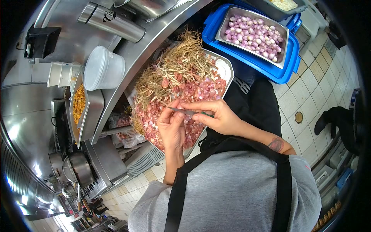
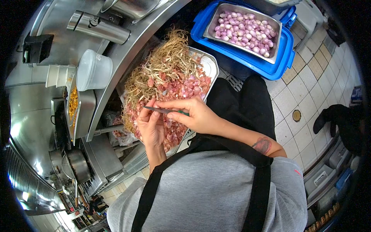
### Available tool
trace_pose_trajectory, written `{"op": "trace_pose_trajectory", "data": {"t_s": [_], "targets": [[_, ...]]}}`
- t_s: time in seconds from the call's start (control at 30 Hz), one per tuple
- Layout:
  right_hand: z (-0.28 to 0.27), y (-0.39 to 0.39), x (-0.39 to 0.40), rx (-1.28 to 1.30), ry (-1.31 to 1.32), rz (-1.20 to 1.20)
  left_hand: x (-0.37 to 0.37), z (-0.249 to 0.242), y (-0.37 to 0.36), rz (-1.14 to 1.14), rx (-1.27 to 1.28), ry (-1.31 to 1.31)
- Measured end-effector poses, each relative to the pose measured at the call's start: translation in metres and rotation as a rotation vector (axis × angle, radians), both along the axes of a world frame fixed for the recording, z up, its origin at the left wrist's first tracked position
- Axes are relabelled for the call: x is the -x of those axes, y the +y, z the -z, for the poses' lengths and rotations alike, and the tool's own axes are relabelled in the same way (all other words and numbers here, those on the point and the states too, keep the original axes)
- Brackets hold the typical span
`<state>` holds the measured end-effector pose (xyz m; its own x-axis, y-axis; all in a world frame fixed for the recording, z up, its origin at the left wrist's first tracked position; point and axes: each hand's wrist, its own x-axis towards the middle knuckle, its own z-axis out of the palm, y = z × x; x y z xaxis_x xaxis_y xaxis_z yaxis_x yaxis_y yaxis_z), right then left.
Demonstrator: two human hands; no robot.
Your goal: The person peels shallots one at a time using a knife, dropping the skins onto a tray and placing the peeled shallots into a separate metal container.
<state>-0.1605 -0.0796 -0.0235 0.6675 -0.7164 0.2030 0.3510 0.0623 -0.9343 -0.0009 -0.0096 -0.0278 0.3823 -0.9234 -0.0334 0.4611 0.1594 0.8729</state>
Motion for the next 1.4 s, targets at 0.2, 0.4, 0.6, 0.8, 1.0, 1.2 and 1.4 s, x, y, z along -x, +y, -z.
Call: {"op": "trace_pose_trajectory", "data": {"t_s": [0.2, 0.4, 0.6, 0.8, 1.0, 1.2, 1.4], "targets": [[0.021, -0.002, -0.003, 0.053, -0.011, 0.015, -0.002, 0.000, 0.001, 0.032, -0.027, -0.016], [0.015, -0.011, 0.002, -0.468, -0.074, -0.111, 0.001, -0.001, 0.001, 0.096, -0.056, 0.012], [0.018, -0.003, -0.003, -0.272, -0.067, 0.045, 0.006, 0.001, -0.005, 0.013, -0.055, 0.093], [0.009, 0.009, -0.006, -0.079, 0.005, 0.074, 0.019, 0.006, -0.007, -0.097, -0.051, 0.060], [0.014, 0.010, -0.009, 0.094, 0.006, 0.193, 0.028, 0.005, -0.005, -0.135, -0.018, 0.016], [0.020, 0.003, -0.008, -0.102, -0.057, 0.040, 0.029, 0.005, -0.004, -0.140, -0.005, -0.032], [0.017, -0.011, 0.007, -0.538, -0.156, -0.242, 0.013, 0.001, -0.002, 0.054, -0.029, 0.041]]}}
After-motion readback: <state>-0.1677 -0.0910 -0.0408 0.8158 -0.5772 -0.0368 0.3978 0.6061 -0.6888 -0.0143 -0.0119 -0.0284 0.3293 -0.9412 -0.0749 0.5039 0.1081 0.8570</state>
